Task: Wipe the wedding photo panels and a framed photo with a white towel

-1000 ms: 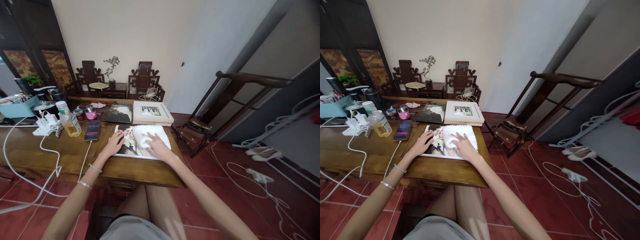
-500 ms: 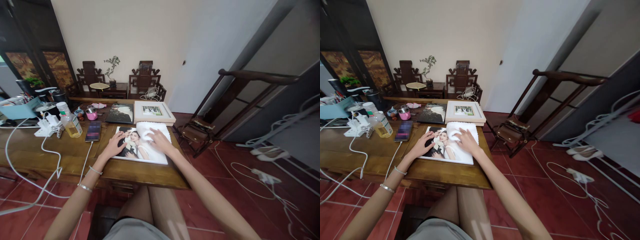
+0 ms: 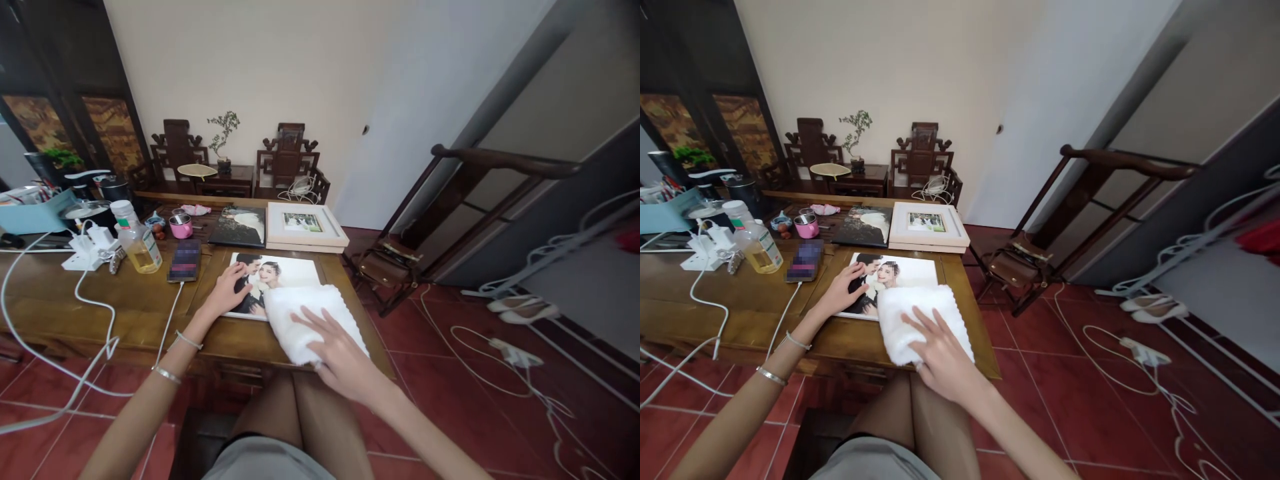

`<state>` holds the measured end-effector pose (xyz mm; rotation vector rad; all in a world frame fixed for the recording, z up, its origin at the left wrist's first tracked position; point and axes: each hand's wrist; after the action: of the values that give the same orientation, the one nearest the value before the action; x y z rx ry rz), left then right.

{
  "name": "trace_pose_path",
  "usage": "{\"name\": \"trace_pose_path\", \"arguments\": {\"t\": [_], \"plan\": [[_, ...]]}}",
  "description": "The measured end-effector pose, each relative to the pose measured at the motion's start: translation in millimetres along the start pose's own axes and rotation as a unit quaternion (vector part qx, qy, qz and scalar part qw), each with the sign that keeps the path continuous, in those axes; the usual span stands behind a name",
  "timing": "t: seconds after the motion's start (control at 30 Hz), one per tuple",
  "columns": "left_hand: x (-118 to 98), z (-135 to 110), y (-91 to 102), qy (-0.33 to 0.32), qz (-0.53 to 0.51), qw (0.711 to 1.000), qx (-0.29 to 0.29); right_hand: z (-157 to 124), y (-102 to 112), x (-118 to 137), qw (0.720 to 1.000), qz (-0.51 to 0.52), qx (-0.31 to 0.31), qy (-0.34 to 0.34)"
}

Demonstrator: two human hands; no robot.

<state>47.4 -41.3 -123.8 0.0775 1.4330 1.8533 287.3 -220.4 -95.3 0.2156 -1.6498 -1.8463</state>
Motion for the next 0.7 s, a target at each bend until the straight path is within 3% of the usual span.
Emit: {"name": "trace_pose_path", "arguments": {"t": [0.23,0.33,0.43,0.6,0.7], "plan": [[-0.8,0.8,4.3,-0.014,0.003,1.000,0.007,96.4,11.2,-82.6,0.997,-0.024,-0.024,-0.068],[-2.3,-0.2,4.7,-0.003,-0.011,1.000,0.023,113.5,10.0,-93.8,0.995,-0.044,-0.035,-0.081],[-2.1,-0.3,3.0,0.006,-0.025,0.999,0.035,92.9,4.0,-73.0,0.996,-0.038,-0.038,-0.066],[-2.0,0.5,0.1,0.027,-0.038,0.997,0.058,21.4,-2.9,-10.4,1.000,-0.007,-0.018,-0.013],[-5.5,-1.1,2.5,0.035,-0.025,0.997,0.065,2.7,-0.6,1.7,1.000,0.001,-0.001,0.006]]}}
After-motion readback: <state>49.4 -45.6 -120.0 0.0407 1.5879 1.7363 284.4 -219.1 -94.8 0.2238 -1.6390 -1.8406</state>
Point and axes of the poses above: each hand's wrist, its own z-axis towards the middle knuckle, its own y-axis out of the back of the hand, x = y × z, and after that the axes turned 7 degrees about z, right-handed
